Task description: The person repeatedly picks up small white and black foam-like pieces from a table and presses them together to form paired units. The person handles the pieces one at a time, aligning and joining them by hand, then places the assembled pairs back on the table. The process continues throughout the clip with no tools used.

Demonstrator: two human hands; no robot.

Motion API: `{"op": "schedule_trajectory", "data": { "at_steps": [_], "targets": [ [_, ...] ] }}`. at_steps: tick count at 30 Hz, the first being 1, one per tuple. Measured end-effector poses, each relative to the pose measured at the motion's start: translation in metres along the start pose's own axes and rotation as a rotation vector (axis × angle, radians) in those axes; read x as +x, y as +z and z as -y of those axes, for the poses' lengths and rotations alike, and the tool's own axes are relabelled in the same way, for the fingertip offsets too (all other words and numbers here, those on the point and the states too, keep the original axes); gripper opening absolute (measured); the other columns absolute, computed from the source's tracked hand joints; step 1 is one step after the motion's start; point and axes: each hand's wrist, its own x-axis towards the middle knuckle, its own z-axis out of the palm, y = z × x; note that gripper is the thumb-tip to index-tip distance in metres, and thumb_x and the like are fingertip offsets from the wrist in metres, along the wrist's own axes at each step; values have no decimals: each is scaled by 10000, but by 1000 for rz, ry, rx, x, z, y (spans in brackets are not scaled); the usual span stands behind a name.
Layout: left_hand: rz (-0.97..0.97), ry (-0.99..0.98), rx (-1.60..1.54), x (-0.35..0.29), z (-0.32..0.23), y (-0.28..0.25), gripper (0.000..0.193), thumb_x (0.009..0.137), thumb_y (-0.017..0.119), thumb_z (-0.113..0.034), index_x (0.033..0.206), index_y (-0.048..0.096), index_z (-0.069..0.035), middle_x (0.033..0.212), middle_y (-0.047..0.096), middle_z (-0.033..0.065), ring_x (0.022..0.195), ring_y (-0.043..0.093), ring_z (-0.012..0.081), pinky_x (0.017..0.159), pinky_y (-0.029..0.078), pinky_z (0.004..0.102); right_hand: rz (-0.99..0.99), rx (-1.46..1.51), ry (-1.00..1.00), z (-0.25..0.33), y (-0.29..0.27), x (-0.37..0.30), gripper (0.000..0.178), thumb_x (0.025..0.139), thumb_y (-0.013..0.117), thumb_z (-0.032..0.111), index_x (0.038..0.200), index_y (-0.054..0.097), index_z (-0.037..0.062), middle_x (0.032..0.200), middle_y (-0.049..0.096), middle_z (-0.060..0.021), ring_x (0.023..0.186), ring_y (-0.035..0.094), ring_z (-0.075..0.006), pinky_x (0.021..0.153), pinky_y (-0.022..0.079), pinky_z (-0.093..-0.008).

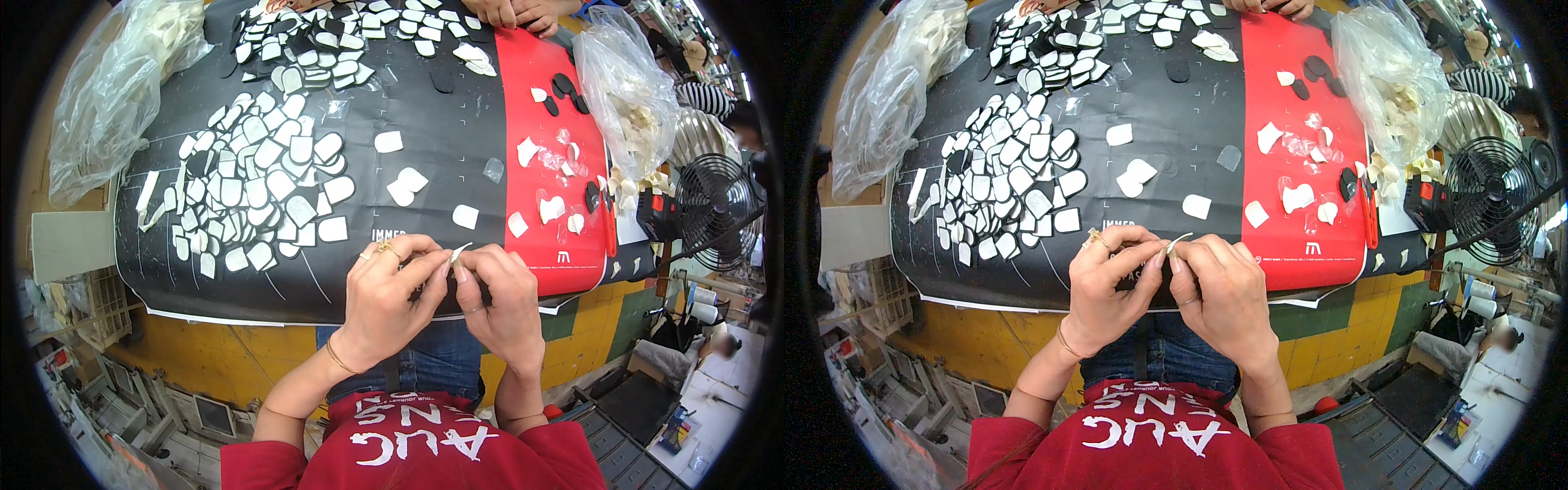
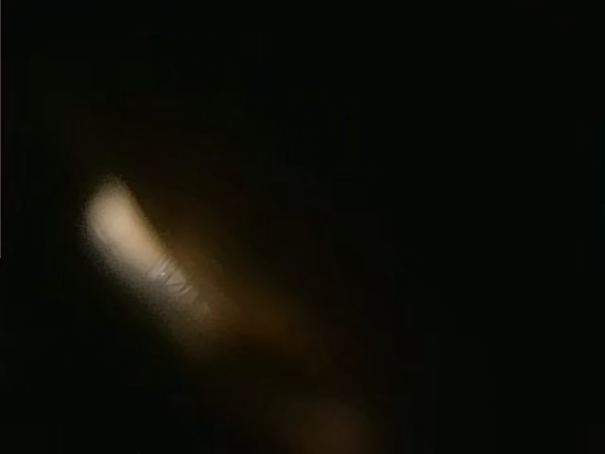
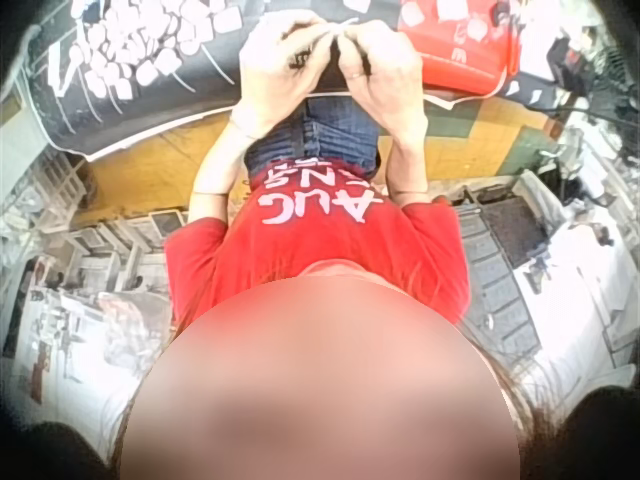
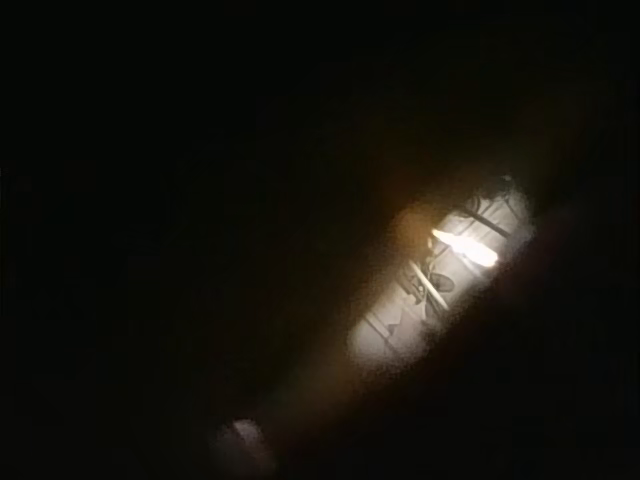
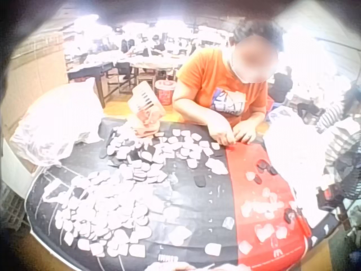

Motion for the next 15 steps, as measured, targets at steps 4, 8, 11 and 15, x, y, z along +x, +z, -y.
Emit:
{"op": "schedule_trajectory", "data": {
  "at_steps": [4, 8, 11, 15],
  "targets": [
    [-57, -63, -40, 5, 2, -7, 115, 793, 731, -16, 908, 739, -27, 901, 676, 70, 741, 652, 223, 669, 496, 331, 6, 24, 38, 0, -7, 0, 61, 889, 659, 67, 934, 656, 25, 828, 646, -96, 688, 595, -273, 652, 454, -367],
    [-143, -136, -26, 12, 10, -23, 96, 827, 711, -1, 920, 731, 13, 899, 679, 100, 750, 658, 216, 664, 524, 310, -70, 27, 79, -7, -19, 3, 45, 887, 654, 34, 911, 656, -4, 806, 651, -102, 686, 605, -236, 639, 470, -334],
    [-175, -85, 11, 16, 13, -28, 87, 834, 706, 4, 917, 729, 17, 897, 680, 93, 740, 659, 196, 631, 518, 287, -118, 62, 128, -11, -23, 8, 53, 888, 665, 45, 930, 662, 11, 793, 637, -97, 667, 586, -258, 632, 453, -362],
    [-150, -116, -27, 12, 5, -26, 68, 839, 715, -9, 902, 731, 8, 896, 680, 93, 738, 664, 204, 655, 520, 297, -255, -35, 167, -13, -29, 17, 105, 902, 686, 52, 935, 669, -46, 782, 654, -94, 637, 589, -161, 625, 458, -284]
  ]
}}
